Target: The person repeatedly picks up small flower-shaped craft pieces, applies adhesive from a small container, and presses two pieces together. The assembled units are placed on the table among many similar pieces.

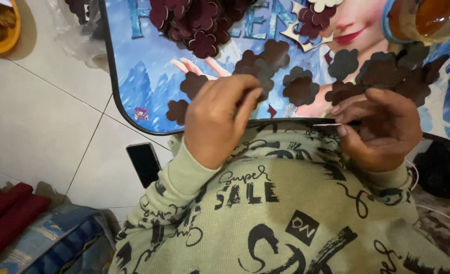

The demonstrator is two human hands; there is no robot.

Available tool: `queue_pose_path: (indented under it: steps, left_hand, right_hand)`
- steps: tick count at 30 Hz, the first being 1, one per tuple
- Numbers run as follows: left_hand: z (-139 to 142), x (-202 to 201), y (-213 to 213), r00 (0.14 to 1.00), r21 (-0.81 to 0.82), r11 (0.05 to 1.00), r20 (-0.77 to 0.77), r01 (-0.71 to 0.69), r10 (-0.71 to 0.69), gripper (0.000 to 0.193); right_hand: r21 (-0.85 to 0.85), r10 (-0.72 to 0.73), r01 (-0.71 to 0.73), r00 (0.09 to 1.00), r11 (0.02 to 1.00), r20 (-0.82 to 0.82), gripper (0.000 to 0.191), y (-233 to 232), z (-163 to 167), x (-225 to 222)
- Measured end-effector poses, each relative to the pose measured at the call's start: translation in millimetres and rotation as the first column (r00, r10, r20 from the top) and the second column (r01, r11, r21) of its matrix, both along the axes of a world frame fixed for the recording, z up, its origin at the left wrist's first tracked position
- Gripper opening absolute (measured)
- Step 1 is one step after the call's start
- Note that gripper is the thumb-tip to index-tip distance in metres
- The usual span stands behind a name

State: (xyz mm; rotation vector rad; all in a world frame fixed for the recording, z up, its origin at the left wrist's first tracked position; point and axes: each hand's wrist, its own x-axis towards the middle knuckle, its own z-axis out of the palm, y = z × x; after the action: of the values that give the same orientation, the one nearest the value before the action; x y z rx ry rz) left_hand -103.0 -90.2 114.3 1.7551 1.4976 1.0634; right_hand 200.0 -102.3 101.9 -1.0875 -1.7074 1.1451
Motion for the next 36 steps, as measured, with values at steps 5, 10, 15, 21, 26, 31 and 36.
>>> queue_pose_path:
  steps: [5,10,15,21,26,31,36]
  left_hand:
    - [-9.0,24.8,4.8,0.993,0.123,0.986,-0.051,0.108,-0.103,0.024]
    - [-15.3,37.2,10.2,0.983,0.13,0.979,-0.115,0.158,-0.144,0.035]
    - [-15.0,40.4,10.9,0.975,0.116,0.979,-0.17,0.165,-0.144,0.031]
    - [-15.8,35.8,8.7,0.99,0.131,0.982,-0.054,0.135,-0.129,0.019]
    - [-16.2,34.5,11.3,0.992,0.151,0.98,-0.021,0.129,-0.128,0.022]
    - [-13.4,27.0,11.3,0.968,0.253,0.942,-0.178,0.22,-0.178,0.027]
    - [-15.2,30.9,13.4,0.924,0.31,0.889,-0.29,0.337,-0.25,0.017]
  right_hand:
    - [-0.042,0.006,-0.005,1.0,0.999,0.027,0.066,-3.5,0.9,-2.1]
    - [-0.049,0.051,-0.046,0.993,0.998,0.105,0.066,-3.7,6.7,-16.6]
    - [0.05,0.111,-0.135,0.938,0.99,0.33,0.07,5.6,11.2,-28.9]
    - [0.071,0.097,-0.142,0.894,0.987,0.437,0.075,12.5,18.9,-34.8]
    - [0.088,0.098,-0.151,0.896,0.985,0.433,0.074,16.1,17.0,-35.9]
    - [0.069,0.126,-0.166,0.91,0.984,0.395,0.076,23.1,13.7,-29.7]
    - [0.06,0.12,-0.154,0.914,0.986,0.387,0.076,20.0,11.3,-27.4]
